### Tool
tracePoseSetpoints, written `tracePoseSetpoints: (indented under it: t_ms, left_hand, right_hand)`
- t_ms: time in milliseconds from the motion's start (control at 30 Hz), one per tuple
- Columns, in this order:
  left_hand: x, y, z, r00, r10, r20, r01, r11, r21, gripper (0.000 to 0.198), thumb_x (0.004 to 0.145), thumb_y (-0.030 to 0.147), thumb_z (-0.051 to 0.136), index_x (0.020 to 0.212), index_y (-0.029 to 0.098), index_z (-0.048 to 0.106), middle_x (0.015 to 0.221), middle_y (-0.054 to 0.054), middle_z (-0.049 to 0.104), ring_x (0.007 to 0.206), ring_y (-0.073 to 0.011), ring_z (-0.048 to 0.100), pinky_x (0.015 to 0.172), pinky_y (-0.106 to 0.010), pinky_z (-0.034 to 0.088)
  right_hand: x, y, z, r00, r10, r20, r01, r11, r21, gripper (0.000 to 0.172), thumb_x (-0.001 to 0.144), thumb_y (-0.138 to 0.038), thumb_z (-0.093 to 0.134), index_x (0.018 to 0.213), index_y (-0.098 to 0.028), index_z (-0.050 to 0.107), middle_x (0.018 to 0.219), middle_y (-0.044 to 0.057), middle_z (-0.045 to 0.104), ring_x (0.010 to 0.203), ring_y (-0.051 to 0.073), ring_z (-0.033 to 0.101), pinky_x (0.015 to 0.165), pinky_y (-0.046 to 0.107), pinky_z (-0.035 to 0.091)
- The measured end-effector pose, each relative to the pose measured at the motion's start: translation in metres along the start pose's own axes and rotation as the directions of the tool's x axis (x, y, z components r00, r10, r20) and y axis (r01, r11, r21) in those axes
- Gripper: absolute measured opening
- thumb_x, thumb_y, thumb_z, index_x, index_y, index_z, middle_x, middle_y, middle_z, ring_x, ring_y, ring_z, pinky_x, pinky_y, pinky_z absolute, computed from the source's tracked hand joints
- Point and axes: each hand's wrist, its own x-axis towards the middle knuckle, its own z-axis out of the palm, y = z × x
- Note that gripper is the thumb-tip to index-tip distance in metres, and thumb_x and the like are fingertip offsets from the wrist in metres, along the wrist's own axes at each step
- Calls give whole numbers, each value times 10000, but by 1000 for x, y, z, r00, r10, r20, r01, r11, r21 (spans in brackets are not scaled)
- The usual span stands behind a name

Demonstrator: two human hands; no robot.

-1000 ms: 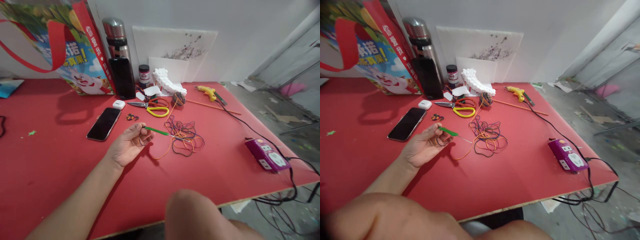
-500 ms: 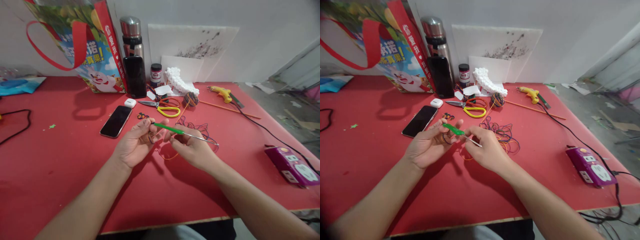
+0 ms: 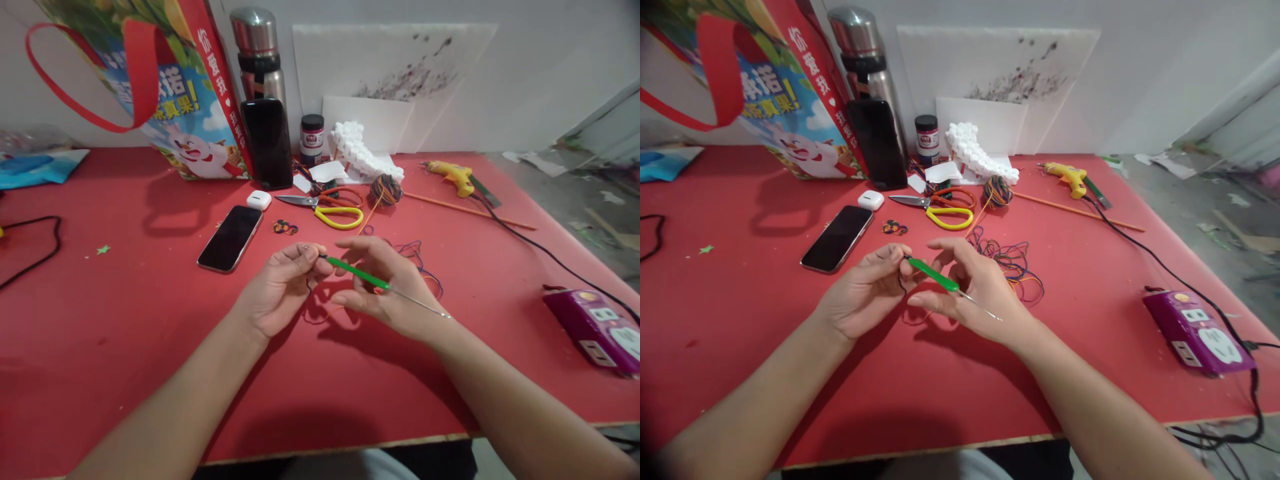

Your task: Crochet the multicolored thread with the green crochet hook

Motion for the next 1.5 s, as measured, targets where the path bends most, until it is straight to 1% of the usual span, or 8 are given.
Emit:
tracePoseSetpoints:
  t_ms: [67, 167, 267, 433, 633, 900, 1100, 1500]
  left_hand:
    - [-1, -1, 2, 1000, -26, -1, 26, 998, 57, 162, 762, 199, 927, 764, 124, 784, 650, -25, 746, 664, -116, 708, 747, -208, 569]
    - [-3, -1, 6, 998, -66, 20, 64, 993, 103, 213, 726, 227, 958, 736, 116, 776, 662, -35, 751, 648, -112, 693, 729, -210, 575]
    - [-6, -1, 10, 993, -105, 50, 99, 990, 105, 251, 696, 254, 980, 706, 118, 769, 642, -32, 748, 612, -109, 690, 707, -209, 584]
    - [-10, -1, 12, 988, -130, 89, 120, 987, 110, 245, 712, 259, 971, 704, 112, 776, 654, -45, 763, 627, -117, 716, 703, -201, 590]
    - [-10, -2, 10, 988, -106, 113, 93, 989, 114, 206, 780, 280, 928, 795, 108, 815, 751, -66, 793, 720, -153, 751, 777, -258, 621]
    - [-10, 1, 9, 982, -93, 164, 75, 991, 115, 301, 877, 406, 838, 890, 106, 850, 786, -115, 819, 722, -191, 779, 744, -273, 633]
    - [-11, -1, 12, 990, -18, 141, 1, 992, 125, 146, 783, 175, 906, 870, 139, 795, 827, -59, 824, 756, -174, 789, 782, -279, 644]
    - [-13, -2, 13, 992, 61, 112, -85, 969, 232, 331, 804, 171, 887, 1039, 189, 655, 801, -38, 829, 718, -193, 792, 745, -285, 616]
  right_hand:
    - [-3, -2, 1, 986, -150, -77, 144, 987, -72, 561, 841, -390, 871, 1319, -246, 615, 964, 2, 690, 580, 87, 572, 527, 232, 492]
    - [-6, -6, 5, 919, -379, -110, 335, 897, -289, 294, 941, -236, 749, 1223, -252, 667, 911, 11, 728, 667, 116, 649, 607, 243, 527]
    - [-6, -6, 3, 858, -505, -91, 460, 836, -299, 263, 942, -161, 709, 1193, -240, 685, 925, 42, 760, 748, 153, 705, 660, 276, 562]
    - [-5, -1, 1, 874, -476, -96, 465, 878, -116, 233, 950, -189, 737, 1177, -222, 697, 886, 52, 751, 740, 167, 689, 640, 300, 571]
    - [-6, -3, 3, 893, -419, -168, 385, 901, -201, 163, 986, -173, 681, 1127, -242, 725, 910, 39, 777, 766, 155, 714, 686, 290, 587]
    - [-4, -5, -4, 863, -487, -137, 429, 848, -312, 237, 970, -159, 681, 1163, -256, 780, 1025, 91, 779, 869, 198, 762, 773, 330, 645]
    - [-5, -6, -4, 873, -462, -157, 414, 871, -265, 266, 977, -185, 700, 1202, -303, 779, 1075, 78, 807, 921, 217, 785, 813, 350, 657]
    - [-5, -4, 3, 907, -383, -175, 363, 922, -135, 232, 951, -173, 739, 1148, -275, 808, 1030, 68, 771, 910, 194, 746, 821, 352, 633]
